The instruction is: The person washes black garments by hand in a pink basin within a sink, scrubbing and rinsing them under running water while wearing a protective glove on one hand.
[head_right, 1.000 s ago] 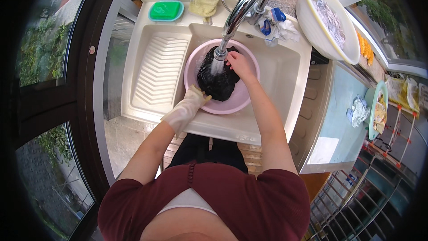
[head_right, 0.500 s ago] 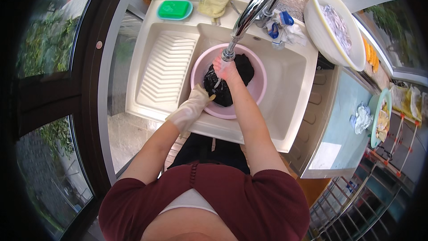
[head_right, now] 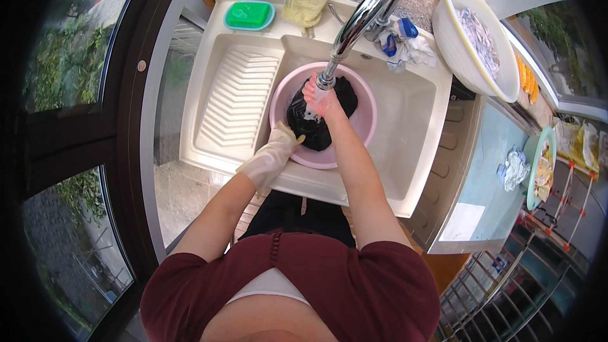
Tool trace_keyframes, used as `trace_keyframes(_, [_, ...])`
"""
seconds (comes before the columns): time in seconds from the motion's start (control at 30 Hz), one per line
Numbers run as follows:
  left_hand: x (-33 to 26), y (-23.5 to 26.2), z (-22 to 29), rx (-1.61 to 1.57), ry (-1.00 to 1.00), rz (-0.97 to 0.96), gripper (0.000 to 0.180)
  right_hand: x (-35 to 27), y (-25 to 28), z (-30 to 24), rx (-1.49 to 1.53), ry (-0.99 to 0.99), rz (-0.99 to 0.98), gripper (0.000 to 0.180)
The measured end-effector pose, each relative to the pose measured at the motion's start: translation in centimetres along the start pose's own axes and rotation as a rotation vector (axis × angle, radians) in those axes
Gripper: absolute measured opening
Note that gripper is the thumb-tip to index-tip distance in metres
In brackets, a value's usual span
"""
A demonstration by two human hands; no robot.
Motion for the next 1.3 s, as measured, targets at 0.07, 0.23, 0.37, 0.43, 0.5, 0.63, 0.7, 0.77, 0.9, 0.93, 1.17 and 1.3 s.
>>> trace_keyframes(0.07, [0.7, -1.4, -0.9, -0.069, -0.004, 0.03, 0.082, -0.2, 0.1, -0.1, 0.016, 0.003, -0.025, 0.039])
trace_keyframes(0.23, [5.4, -8.6, -9.9, 0.284, -0.127, -0.023, 0.059, 0.1, -1.9, 0.9, 0.065, -0.022, 0.073, 0.037])
trace_keyframes(0.37, [5.6, -9.9, -8.8, 0.5, -0.273, -0.054, 0.044, -0.9, 0.4, -0.1, 0.044, 0.007, 0.032, 0.032])
trace_keyframes(0.43, [5.5, -9.0, -7.9, 0.354, -0.144, -0.047, 0.05, -1.1, 2.0, -0.8, -0.015, 0.05, 0.094, 0.022])
trace_keyframes(0.5, [4.9, -7.8, -6.6, 0.321, -0.069, -0.058, 0.053, -1.9, 3.3, -1.4, -0.137, 0.16, 0.235, 0.022])
trace_keyframes(0.63, [3.3, -4.9, -3.5, 0.304, -0.018, -0.079, 0.052, -5.6, 6.8, -4.1, -1.238, 0.141, 0.954, 0.036])
trace_keyframes(0.7, [2.4, -3.4, -3.6, 0.311, 0.018, -0.078, 0.054, -8.2, 4.0, -3.1, -1.876, 0.169, 1.408, 0.057])
trace_keyframes(0.77, [1.6, -2.4, -1.8, 0.34, -0.002, -0.095, 0.057, -8.8, 5.3, -1.8, -1.659, 0.12, 1.419, 0.081])
trace_keyframes(0.9, [0.7, -0.2, 3.2, 0.628, -0.188, -0.27, 0.067, -6.6, 9.2, 2.2, -1.593, 0.152, 1.399, 0.098])
trace_keyframes(0.93, [0.9, -0.2, 4.5, 0.774, -0.284, -0.421, 0.079, -6.5, 10.8, 2.5, -1.492, 0.256, 1.324, 0.089])
trace_keyframes(1.17, [1.6, 2.0, 3.0, -1.102, 0.193, -0.019, 0.072, -7.3, 7.2, 5.8, 0.089, -0.09, 0.417, 0.052])
trace_keyframes(1.3, [3.1, 0.7, 1.6, -1.253, 0.174, -0.073, 0.07, -8.9, 0.5, 5.7, 0.073, -0.074, 0.163, 0.068])
Point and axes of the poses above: each hand's wrist, its own x-axis towards the middle knuckle, its own y-axis out of the back of the hand, z = x × y, the point moved 5 cm from there along x, towards the middle knuckle, and after that the axes turned 8 degrees about -y, right-handed, at the moved point
